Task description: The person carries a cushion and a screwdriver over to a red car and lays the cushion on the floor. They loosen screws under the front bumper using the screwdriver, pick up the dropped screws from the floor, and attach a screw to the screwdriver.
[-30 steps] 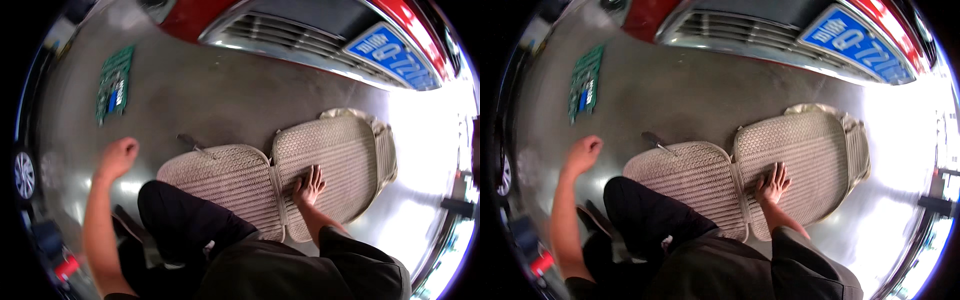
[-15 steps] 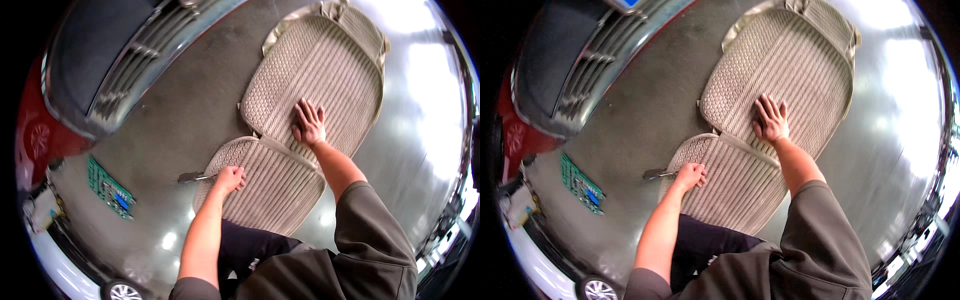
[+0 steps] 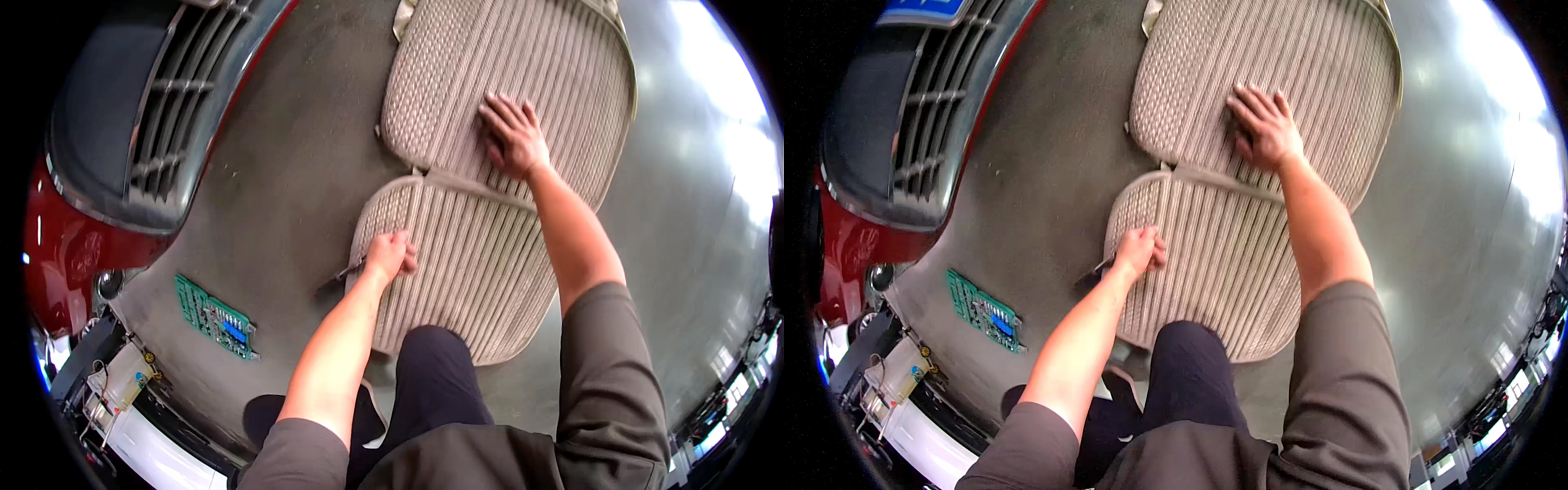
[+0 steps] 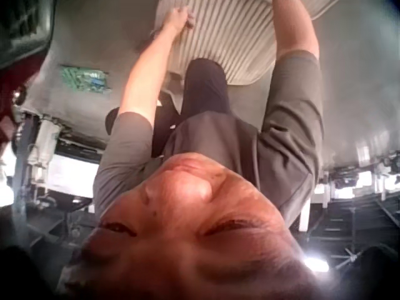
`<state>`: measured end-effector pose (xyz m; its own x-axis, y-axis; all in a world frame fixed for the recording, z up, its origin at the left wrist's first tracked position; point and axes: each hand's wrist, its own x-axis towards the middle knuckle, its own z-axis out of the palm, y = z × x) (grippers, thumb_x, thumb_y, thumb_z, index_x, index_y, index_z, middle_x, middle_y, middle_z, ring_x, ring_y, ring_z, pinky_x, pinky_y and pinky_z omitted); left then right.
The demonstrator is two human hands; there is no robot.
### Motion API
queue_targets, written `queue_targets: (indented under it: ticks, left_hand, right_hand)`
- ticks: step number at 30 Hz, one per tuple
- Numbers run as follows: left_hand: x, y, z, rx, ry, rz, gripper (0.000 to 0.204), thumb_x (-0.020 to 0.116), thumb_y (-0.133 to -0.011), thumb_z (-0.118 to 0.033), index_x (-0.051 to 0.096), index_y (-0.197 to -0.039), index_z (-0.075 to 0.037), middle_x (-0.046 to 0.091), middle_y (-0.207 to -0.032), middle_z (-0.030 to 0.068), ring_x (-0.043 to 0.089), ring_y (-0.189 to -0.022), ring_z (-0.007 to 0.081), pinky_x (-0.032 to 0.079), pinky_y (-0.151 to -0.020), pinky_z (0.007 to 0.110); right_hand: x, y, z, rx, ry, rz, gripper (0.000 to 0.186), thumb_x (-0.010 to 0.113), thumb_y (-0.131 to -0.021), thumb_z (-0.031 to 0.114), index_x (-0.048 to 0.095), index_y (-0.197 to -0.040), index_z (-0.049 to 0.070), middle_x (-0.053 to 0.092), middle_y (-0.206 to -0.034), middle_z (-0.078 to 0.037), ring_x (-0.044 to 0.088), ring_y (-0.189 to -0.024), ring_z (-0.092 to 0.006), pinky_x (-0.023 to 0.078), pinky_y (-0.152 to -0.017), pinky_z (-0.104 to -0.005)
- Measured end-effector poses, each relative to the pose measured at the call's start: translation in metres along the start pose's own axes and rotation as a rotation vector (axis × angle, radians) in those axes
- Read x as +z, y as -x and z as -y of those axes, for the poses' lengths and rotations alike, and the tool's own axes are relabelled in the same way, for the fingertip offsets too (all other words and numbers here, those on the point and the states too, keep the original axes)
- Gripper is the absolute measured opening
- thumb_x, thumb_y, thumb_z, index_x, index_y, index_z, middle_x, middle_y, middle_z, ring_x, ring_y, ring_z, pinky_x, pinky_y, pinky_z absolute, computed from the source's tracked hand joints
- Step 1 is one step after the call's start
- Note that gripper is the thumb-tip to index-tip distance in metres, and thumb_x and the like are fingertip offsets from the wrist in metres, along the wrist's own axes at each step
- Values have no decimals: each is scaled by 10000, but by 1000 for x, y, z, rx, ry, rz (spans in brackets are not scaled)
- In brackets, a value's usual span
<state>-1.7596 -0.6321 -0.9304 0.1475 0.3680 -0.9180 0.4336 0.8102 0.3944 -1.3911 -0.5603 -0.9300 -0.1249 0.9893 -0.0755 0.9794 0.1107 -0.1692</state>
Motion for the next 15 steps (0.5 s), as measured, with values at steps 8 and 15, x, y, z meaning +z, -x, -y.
queue_targets:
  ticks: [8, 15]
  left_hand:
    - [-1, 49, -14, 292, -434, 114, 459, 465, -1024, -395, 667, -1210, -27, 729, -1180, 194, 704, -1102, 303, 552, -911, 413]
    - [-141, 270, -108, 645, -1194, 230, 381, 602, -914, -249, 701, -1240, -79, 706, -1249, 172, 663, -1186, 323, 513, -1018, 421]
  right_hand:
    - [-37, 62, 145, 565, -252, 388, 597, 543, -990, 260, 393, -1563, 186, 254, -1681, -165, 277, -1542, -332, 269, -1246, -561]
    - [-155, 544, 341, 879, -516, 803, 345, 671, -830, 265, 710, -1083, 34, 697, -1168, -231, 687, -1037, -386, 551, -889, -491]
